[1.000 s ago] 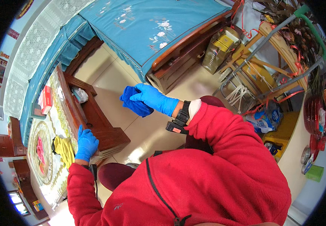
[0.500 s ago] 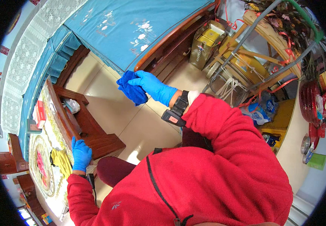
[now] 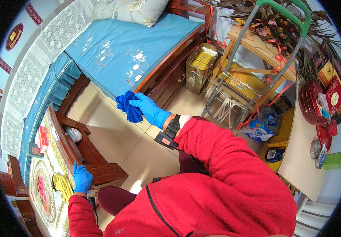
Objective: The person wipes the floor and wooden furniture with a blue cloth, then moves to a metal rack and wipes its frame and shelves. They handle small boxes and items on the rack, rearranging them while continuing to wipe surfaces.
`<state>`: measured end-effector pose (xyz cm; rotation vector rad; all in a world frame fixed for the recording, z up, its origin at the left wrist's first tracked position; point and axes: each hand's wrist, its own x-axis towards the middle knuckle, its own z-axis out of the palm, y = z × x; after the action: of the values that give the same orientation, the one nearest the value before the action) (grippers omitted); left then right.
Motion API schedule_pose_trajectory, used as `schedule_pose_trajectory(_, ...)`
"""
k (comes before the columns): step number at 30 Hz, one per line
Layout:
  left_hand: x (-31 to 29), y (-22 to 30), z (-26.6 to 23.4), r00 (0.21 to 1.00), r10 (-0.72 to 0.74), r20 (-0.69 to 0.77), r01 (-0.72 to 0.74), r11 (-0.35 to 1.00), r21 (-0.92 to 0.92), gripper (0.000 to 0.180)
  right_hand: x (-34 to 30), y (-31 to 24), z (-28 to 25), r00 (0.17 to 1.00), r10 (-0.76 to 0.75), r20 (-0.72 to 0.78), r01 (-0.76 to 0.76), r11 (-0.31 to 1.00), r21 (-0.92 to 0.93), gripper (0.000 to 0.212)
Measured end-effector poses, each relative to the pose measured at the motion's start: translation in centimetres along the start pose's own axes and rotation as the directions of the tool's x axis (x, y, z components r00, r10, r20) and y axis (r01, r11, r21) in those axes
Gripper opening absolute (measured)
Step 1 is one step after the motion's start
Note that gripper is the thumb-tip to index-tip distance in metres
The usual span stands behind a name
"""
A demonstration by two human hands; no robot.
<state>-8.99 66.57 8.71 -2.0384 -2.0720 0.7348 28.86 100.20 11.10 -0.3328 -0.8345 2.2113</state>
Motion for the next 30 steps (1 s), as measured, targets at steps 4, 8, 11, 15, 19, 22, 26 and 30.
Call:
schedule_pose_trajectory(4, 0.1, -0.3, 0.2, 1.000, 0.009, -0.024, -0.011, 0.999, -0.053, 0.031, -0.4, -1.0, 0.5, 0.999, -0.012, 0.037, 0.012, 1.000, -0.002, 0.030)
schedule_pose_trajectory(8, 0.0, -0.5, 0.5, 0.999, 0.015, -0.038, -0.016, 0.999, -0.049, 0.030, -0.3, -1.2, 0.9, 0.999, -0.020, -0.025, 0.021, 0.998, 0.053, 0.031)
schedule_pose_trajectory(11, 0.0, -0.3, 0.6, 0.998, 0.009, -0.058, -0.011, 0.999, -0.035, 0.030, 0.0, -0.7, 0.7, 0.995, -0.092, -0.024, 0.094, 0.991, 0.093, 0.029)
schedule_pose_trajectory(15, -0.2, 0.0, 0.0, 0.997, -0.025, -0.074, 0.018, 0.996, -0.091, 0.030, 1.0, 0.7, -0.1, 0.983, -0.162, -0.089, 0.171, 0.979, 0.112, 0.026)
schedule_pose_trajectory(19, -0.2, 0.3, -0.7, 0.996, -0.012, -0.089, 0.007, 0.998, -0.061, 0.028, 2.3, 1.9, -1.3, 0.961, -0.140, -0.238, 0.166, 0.982, 0.092, 0.020)
schedule_pose_trajectory(22, -0.2, 0.4, -1.0, 0.997, 0.003, -0.076, -0.005, 1.000, -0.015, 0.028, 2.9, 2.5, -1.8, 0.953, -0.138, -0.269, 0.161, 0.985, 0.067, 0.020)
schedule_pose_trajectory(26, -0.1, 0.4, -1.0, 0.998, 0.000, -0.064, -0.002, 0.999, -0.040, 0.028, 2.8, 2.5, -2.2, 0.963, -0.124, -0.237, 0.141, 0.989, 0.055, 0.023)
schedule_pose_trajectory(30, -0.1, 0.5, -1.3, 0.999, -0.046, -0.013, 0.044, 0.995, -0.085, 0.030, 2.4, 1.9, -2.4, 0.966, -0.227, -0.123, 0.243, 0.960, 0.140, 0.024)
